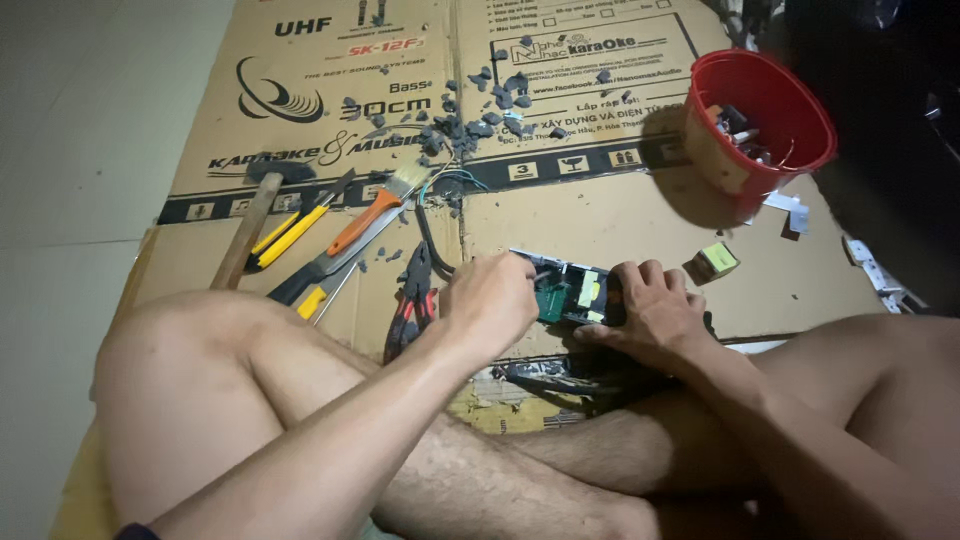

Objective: The person sits on the floor and uses a hammer to break apart a black electronic device, likely a power supply unit. They then use pliers and a screwdriver to further dismantle the device, removing internal components and wires.

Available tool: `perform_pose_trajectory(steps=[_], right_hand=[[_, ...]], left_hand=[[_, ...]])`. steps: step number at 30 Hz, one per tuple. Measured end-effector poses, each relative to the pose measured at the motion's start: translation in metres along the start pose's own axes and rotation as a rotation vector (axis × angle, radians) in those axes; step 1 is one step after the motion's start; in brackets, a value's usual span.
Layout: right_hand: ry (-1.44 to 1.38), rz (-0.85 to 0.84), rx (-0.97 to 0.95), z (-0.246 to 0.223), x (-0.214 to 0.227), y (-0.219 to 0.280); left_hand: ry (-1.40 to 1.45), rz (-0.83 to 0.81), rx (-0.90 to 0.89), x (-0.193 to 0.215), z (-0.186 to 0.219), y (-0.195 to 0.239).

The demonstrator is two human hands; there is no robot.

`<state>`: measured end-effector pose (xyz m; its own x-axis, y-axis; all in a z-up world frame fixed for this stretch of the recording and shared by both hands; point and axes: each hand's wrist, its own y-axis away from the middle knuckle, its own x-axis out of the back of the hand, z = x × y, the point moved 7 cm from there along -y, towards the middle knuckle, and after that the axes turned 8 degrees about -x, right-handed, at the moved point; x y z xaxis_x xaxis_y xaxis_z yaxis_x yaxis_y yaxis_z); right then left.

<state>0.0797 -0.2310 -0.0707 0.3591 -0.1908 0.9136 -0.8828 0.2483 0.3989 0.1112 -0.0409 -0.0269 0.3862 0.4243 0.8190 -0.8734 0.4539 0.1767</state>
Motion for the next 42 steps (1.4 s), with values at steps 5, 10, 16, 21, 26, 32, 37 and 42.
perform_pose_trajectory(steps=[5, 10, 16, 21, 26, 32, 37, 42], right_hand=[[0.000, 0.008, 0.005, 0.000, -0.002, -0.002], [-0.042, 0.022, 0.020, 0.004, -0.006, -0.009], [-0.028, 0.016, 0.025, 0.001, -0.008, -0.011], [0.031, 0.028, 0.015, -0.005, 0.001, -0.003], [0.024, 0.012, 0.013, 0.002, -0.009, -0.014], [0.072, 0.010, 0.011, -0.007, 0.001, -0.005], [0.085, -0.004, 0.015, -0.001, -0.007, -0.010], [0.047, 0.078, 0.033, 0.002, -0.006, -0.005]], left_hand=[[0.031, -0.002, -0.007, -0.007, 0.001, 0.004], [0.047, 0.047, -0.030, -0.015, -0.001, -0.020], [-0.170, -0.184, -0.009, 0.002, 0.008, -0.050], [-0.509, -0.363, -0.133, -0.004, -0.002, -0.100], [0.196, -0.491, 0.291, -0.007, -0.056, -0.094], [-0.141, -0.218, 0.064, -0.031, -0.043, -0.066], [-0.064, -0.086, -0.047, -0.029, -0.005, -0.013], [0.172, -0.084, 0.056, -0.037, -0.001, 0.047]])
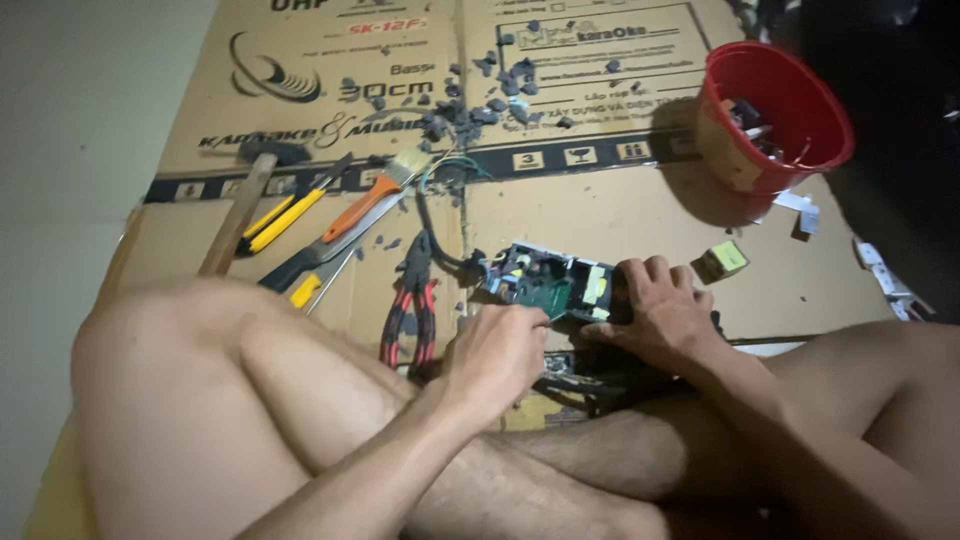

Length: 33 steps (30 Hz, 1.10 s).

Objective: The person sits on the floor and uses a hammer to break apart a black electronic device, likely a power supply unit. They then use pliers and a screwdriver to further dismantle the device, removing internal components and wires.

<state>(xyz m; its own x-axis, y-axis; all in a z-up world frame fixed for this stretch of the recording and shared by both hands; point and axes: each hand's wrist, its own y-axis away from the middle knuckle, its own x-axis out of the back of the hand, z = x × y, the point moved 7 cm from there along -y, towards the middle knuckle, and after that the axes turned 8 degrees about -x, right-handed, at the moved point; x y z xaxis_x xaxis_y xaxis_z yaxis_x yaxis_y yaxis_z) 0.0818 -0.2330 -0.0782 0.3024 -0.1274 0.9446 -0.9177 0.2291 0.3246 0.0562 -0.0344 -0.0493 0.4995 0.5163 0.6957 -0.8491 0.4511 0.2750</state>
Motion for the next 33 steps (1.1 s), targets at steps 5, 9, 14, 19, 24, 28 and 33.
perform_pose_trajectory(steps=[5, 9, 14, 19, 24, 28, 33], right_hand=[[-0.038, 0.020, 0.009, -0.002, 0.004, 0.003], [-0.068, 0.039, 0.005, 0.004, -0.004, -0.004], [-0.086, 0.011, -0.009, -0.002, 0.004, 0.004], [-0.037, -0.002, -0.006, -0.002, 0.003, 0.000], [-0.014, 0.011, 0.000, -0.007, 0.010, 0.008], [-0.032, 0.012, 0.027, 0.000, -0.004, -0.002], [0.050, 0.064, -0.002, -0.001, -0.003, -0.001]], left_hand=[[0.006, 0.117, 0.010, 0.035, 0.013, 0.026], [-0.115, 0.148, -0.026, 0.019, -0.004, 0.016], [-0.238, 0.038, 0.098, 0.010, -0.012, 0.013], [-0.270, 0.028, 0.065, 0.006, -0.001, 0.005], [-0.179, 0.053, 0.080, 0.025, 0.038, 0.044], [-0.212, 0.067, 0.096, 0.026, 0.026, 0.038], [-0.088, -0.030, 0.146, 0.031, 0.033, 0.051]])
